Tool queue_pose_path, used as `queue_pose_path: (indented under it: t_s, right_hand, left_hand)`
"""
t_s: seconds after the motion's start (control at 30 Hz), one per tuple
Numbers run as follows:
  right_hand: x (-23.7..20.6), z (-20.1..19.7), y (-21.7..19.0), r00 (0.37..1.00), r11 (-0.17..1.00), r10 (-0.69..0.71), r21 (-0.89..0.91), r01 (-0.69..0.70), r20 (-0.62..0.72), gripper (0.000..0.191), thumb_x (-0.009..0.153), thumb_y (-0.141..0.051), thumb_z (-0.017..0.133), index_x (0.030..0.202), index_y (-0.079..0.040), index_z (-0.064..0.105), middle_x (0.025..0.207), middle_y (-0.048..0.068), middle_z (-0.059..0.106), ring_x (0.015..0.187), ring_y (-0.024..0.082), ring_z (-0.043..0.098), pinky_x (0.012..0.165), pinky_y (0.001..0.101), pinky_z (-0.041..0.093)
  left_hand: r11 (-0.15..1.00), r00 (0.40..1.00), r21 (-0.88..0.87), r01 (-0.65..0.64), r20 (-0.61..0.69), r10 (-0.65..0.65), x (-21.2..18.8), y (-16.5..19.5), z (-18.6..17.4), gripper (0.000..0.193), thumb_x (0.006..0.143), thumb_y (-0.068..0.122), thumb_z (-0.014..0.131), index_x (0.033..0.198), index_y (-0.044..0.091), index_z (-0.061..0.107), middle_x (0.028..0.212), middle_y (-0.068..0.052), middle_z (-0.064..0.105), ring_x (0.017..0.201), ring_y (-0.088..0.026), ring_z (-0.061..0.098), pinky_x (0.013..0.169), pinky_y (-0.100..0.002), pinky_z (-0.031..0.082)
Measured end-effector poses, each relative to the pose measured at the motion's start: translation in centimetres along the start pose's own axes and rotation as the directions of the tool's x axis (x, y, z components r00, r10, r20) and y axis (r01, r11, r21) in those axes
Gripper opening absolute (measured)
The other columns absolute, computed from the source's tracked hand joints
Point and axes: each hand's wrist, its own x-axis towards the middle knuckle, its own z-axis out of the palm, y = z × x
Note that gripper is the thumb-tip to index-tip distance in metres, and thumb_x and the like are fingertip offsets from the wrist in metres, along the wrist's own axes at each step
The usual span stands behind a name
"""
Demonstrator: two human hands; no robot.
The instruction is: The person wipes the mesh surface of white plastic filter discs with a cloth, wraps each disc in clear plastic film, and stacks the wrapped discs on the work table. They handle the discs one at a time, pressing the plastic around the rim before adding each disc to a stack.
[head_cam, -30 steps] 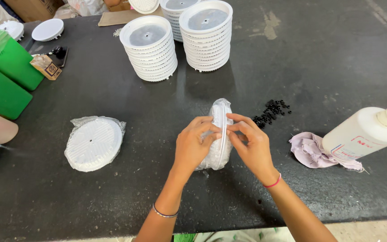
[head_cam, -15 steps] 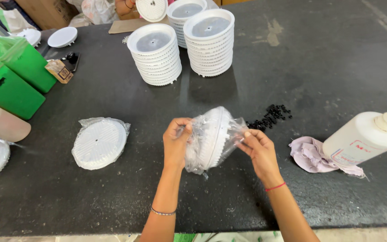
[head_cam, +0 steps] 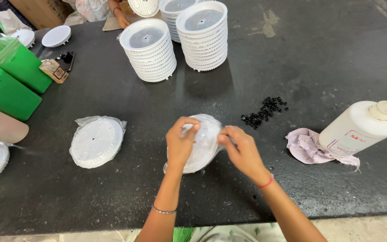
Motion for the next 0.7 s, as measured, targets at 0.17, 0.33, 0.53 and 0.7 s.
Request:
queue_pose_path:
  t_s: [0.17, 0.33, 0.53, 0.7]
  right_hand:
    - [-2.5, -1.7, 3.2, 0.794, 0.711, 0.525, 0.354, -0.608, 0.307, 0.028, 0.113, -0.021, 0.044, 0.109, -0.001, 0.064, 0.074, 0.007, 0.056, 0.052, 0.012, 0.059, 0.051, 0.0283, 0.049]
    - [-3.6, -2.4, 4.0, 0.743, 0.772, 0.603, 0.021, -0.635, 0.289, 0.053, 0.091, -0.007, 0.045, 0.143, -0.015, 0.050, 0.087, 0.006, 0.070, 0.047, 0.015, 0.066, 0.045, 0.0334, 0.058]
    - [-3.4, -2.4, 5.2, 0.686, 0.695, 0.715, -0.244, -0.676, 0.134, 0.078, 0.097, -0.013, 0.054, 0.163, -0.023, 0.013, 0.091, 0.015, 0.074, 0.050, 0.026, 0.068, 0.049, 0.0381, 0.056]
    - [-5.6, -2.2, 8.2, 0.924, 0.907, 0.379, -0.180, -0.381, -0.044, 0.044, 0.099, -0.019, 0.068, 0.136, -0.008, 0.049, 0.091, 0.019, 0.076, 0.068, 0.026, 0.073, 0.060, 0.0379, 0.057]
  left_hand:
    - [1.000, 0.990, 0.007, -0.018, 0.139, 0.017, -0.7, -1.2, 2.0, 0.004, 0.092, 0.011, 0.071, 0.094, 0.007, 0.072, 0.091, 0.001, 0.073, 0.073, -0.006, 0.062, 0.058, -0.024, 0.052]
    - [0.989, 0.959, 0.146, 0.019, 0.279, -0.059, -2.0, -2.1, 3.0, 0.009, 0.089, 0.014, 0.076, 0.094, 0.007, 0.074, 0.083, -0.002, 0.073, 0.058, -0.010, 0.055, 0.054, -0.026, 0.046]
    - [1.000, 0.967, -0.020, -0.006, 0.254, 0.011, -2.2, -2.9, 2.3, 0.023, 0.085, 0.013, 0.075, 0.108, 0.011, 0.070, 0.116, 0.002, 0.070, 0.069, -0.004, 0.061, 0.051, -0.026, 0.051]
    - [0.912, 0.977, 0.389, -0.131, -0.107, 0.186, 1.0, -7.1, -5.3, 0.030, 0.093, 0.019, 0.073, 0.121, 0.009, 0.072, 0.113, -0.006, 0.076, 0.096, -0.018, 0.072, 0.082, -0.033, 0.056]
